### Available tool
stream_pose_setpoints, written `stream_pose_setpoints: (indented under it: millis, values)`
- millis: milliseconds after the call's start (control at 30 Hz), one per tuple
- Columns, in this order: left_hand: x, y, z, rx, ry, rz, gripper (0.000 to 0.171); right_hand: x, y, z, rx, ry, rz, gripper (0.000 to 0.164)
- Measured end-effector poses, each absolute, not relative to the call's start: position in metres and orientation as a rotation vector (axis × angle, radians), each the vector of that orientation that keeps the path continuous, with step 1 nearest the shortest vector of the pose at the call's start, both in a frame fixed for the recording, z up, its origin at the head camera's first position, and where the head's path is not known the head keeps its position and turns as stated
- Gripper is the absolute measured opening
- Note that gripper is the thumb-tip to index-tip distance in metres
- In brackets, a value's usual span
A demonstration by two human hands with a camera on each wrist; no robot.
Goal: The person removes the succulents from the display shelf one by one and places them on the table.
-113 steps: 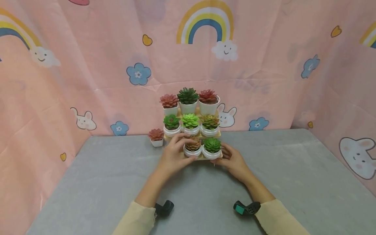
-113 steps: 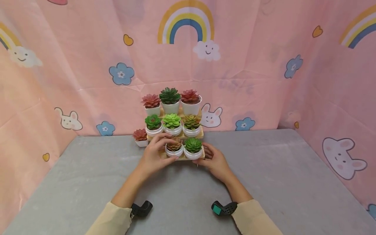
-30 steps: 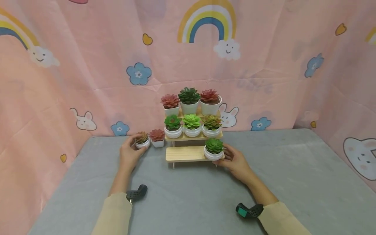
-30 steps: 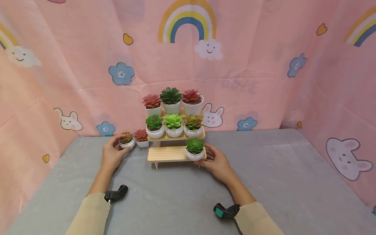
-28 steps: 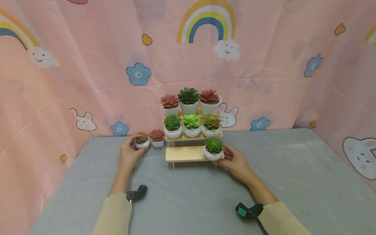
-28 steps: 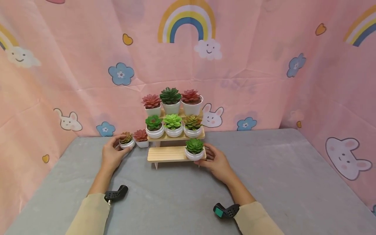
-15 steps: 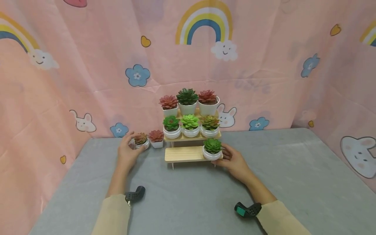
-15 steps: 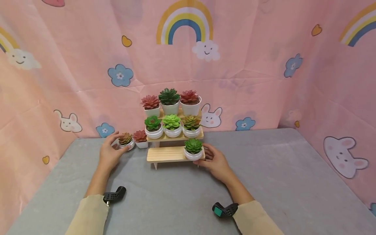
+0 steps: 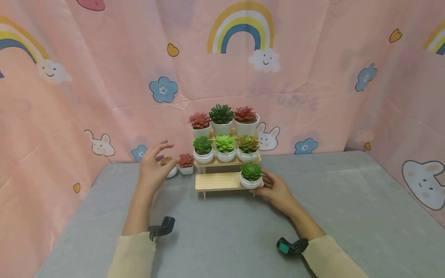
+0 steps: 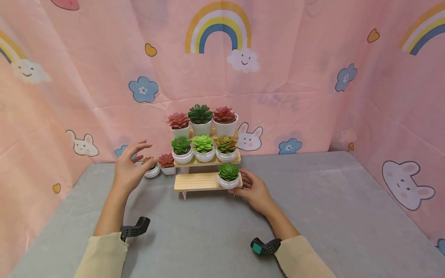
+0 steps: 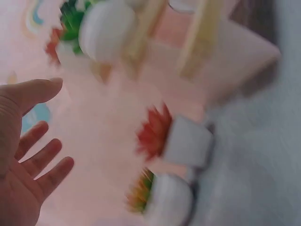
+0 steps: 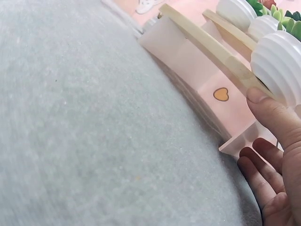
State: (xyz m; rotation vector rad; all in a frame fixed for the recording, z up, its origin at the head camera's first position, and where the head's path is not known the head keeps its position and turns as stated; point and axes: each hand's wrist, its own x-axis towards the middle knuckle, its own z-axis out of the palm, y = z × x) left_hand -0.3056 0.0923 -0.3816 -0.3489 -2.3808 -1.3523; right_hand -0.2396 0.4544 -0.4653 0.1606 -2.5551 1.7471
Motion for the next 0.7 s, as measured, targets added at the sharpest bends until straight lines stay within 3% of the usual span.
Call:
stream_pose_setpoints:
  millis: [300, 700]
  values:
    - [-0.279, 0.120, -0.352, -0.677, -2.450, -1.300, 0.054, -0.239, 0.454, -0.465, 0.143, -2.556, 1.761, 0.077]
    - [-0.265, 0.164, -0.363, -1.021, -2.457, -1.436, 0.040, -0.241, 0.454, -0.467, 0.182, -2.528, 1.772, 0.075]
